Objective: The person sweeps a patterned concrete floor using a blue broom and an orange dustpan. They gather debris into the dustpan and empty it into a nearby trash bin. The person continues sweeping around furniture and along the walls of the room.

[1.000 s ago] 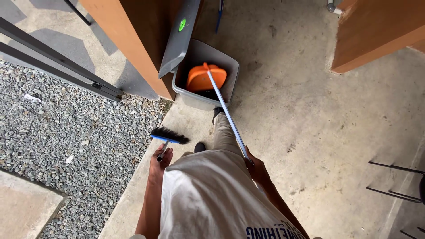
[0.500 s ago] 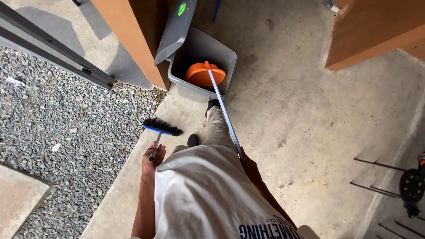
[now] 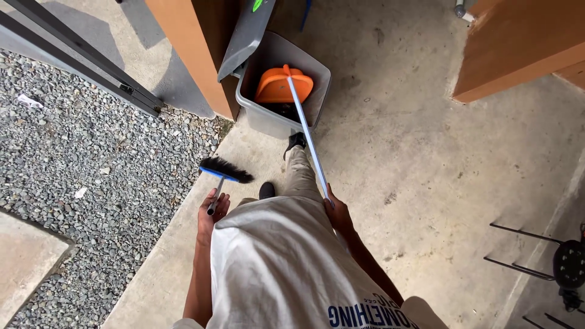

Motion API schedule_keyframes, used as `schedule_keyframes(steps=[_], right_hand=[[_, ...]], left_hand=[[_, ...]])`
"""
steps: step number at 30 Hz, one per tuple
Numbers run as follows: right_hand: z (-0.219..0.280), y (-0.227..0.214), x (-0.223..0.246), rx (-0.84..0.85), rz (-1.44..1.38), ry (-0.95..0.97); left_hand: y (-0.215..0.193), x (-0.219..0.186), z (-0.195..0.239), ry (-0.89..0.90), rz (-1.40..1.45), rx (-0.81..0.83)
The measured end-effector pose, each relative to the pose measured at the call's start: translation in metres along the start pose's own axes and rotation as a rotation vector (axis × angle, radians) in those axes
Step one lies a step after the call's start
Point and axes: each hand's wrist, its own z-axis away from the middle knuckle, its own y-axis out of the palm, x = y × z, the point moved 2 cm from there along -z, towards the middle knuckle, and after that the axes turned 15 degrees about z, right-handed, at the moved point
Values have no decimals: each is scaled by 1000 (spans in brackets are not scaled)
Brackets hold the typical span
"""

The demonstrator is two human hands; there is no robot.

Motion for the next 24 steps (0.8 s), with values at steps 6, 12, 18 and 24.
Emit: schedule_keyframes(steps=[6, 12, 18, 24], right_hand=[[14, 9, -5, 16, -60, 8], [7, 6, -23, -17, -43, -22], [14, 12, -24, 7, -86, -24], [19, 9, -34, -31, -121, -17]], left_hand=[[-24, 6, -18, -4, 36, -6], [-2, 2, 12, 3, -8, -15], [-13, 10, 0, 6, 4, 1], [-17, 14, -23, 8, -16, 24]])
